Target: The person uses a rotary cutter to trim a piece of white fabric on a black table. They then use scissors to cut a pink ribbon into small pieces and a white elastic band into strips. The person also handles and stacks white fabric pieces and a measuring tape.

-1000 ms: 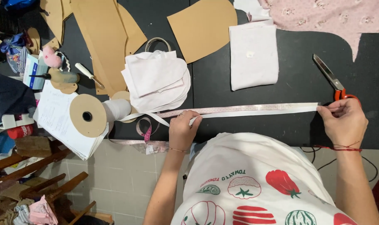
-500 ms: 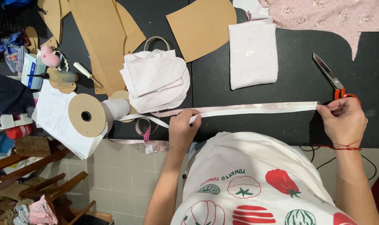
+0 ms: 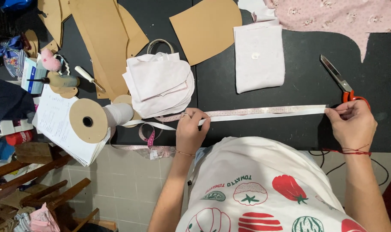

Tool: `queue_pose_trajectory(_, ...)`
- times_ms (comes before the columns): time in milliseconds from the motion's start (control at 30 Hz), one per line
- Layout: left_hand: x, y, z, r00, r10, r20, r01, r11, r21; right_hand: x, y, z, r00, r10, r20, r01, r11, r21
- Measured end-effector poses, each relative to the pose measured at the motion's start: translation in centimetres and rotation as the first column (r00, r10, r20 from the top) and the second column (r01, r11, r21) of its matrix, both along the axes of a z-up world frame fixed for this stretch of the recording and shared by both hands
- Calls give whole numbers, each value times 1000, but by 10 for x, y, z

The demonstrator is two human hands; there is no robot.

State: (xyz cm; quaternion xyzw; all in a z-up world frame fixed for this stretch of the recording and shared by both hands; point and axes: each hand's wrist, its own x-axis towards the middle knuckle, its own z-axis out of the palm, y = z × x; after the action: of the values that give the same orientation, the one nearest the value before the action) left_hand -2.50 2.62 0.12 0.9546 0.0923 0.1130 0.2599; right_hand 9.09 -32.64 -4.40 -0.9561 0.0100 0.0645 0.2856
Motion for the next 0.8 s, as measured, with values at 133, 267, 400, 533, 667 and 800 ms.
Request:
queue_pose_trajectory(133,1,-3,0,985,-26,-170,-12,975,-222,0,1,2,1000,-22,-12,22,1000,0)
queue_pose_trajectory(267,-2,-7,-4,983,-13,-183,-31,970,-239,0,2,3,998,-42,-39,42,999,1)
queue_pose_trajectory(400,-6,-10,-13,984,20,-174,-51,983,-176,0,1,4,999,-36,-35,36,999,7)
queue_pose_trajectory(533,-2,-16,-14,954,165,-251,-190,979,-78,2,2,3,999,-27,-34,26,1000,-9)
queue_pose_trajectory(667,-1,-19,-18,972,159,-172,-170,984,-50,2,4,4,998,-46,-46,46,999,6)
queue_pose_trajectory(800,9,-18,3,971,90,-220,-122,983,-138,6,-1,15,1000,-13,28,15,999,-46)
